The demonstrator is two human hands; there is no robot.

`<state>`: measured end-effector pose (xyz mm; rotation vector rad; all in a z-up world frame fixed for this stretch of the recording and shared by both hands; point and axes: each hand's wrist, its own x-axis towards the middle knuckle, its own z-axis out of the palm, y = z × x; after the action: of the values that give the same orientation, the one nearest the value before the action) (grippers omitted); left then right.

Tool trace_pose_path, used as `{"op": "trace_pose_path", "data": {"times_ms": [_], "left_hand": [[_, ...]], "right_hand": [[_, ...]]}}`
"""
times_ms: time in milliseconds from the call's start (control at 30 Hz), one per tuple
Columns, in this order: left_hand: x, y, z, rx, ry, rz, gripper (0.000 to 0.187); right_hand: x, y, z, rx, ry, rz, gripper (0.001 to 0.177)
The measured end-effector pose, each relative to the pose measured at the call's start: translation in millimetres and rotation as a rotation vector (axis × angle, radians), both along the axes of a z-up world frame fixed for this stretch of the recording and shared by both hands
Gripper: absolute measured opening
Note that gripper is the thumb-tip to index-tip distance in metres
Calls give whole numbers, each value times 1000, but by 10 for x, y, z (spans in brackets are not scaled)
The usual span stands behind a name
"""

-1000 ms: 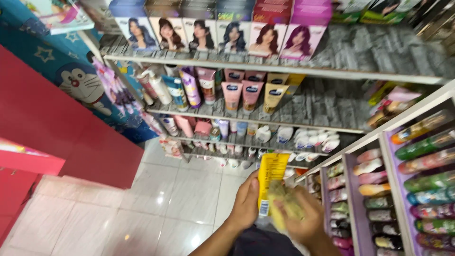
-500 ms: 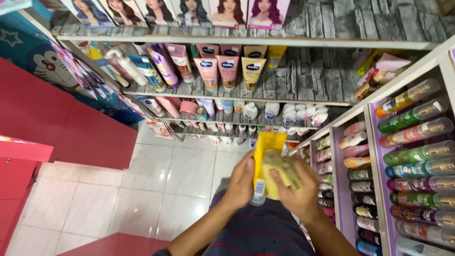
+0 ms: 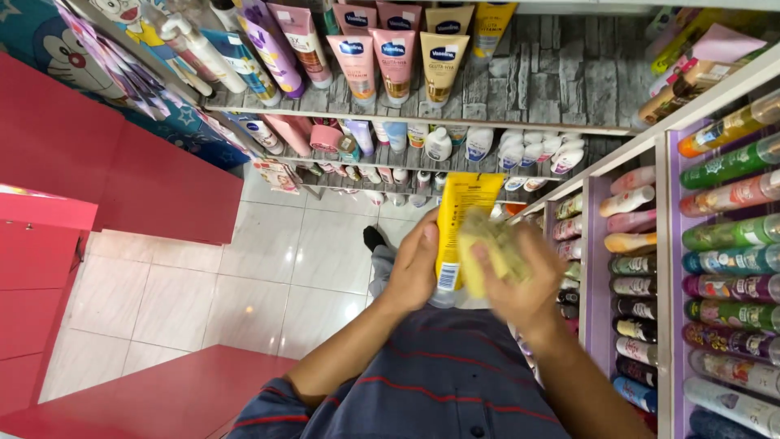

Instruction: Cleaning and dusting beauty products on a shelf using a cloth.

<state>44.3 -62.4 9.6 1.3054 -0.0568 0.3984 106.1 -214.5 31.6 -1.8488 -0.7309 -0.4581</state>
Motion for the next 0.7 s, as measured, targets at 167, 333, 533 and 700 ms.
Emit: {"op": "trace_pose_path", "data": {"times_ms": [167,333,533,700], "left_hand": [[-7,-8,-36,23,-2,3,52],[1,11,171,49,-58,-41,51],[21,98,55,0,-26,-78,51],[127,132,136,53,-6,-47,50]], "right_hand": [[8,56,98,-62,-93,45,23],[266,74,325,35,-104,38,21],[112,50,130,82,17,61,18],[129,65,-15,-62,-155,45,31]]}}
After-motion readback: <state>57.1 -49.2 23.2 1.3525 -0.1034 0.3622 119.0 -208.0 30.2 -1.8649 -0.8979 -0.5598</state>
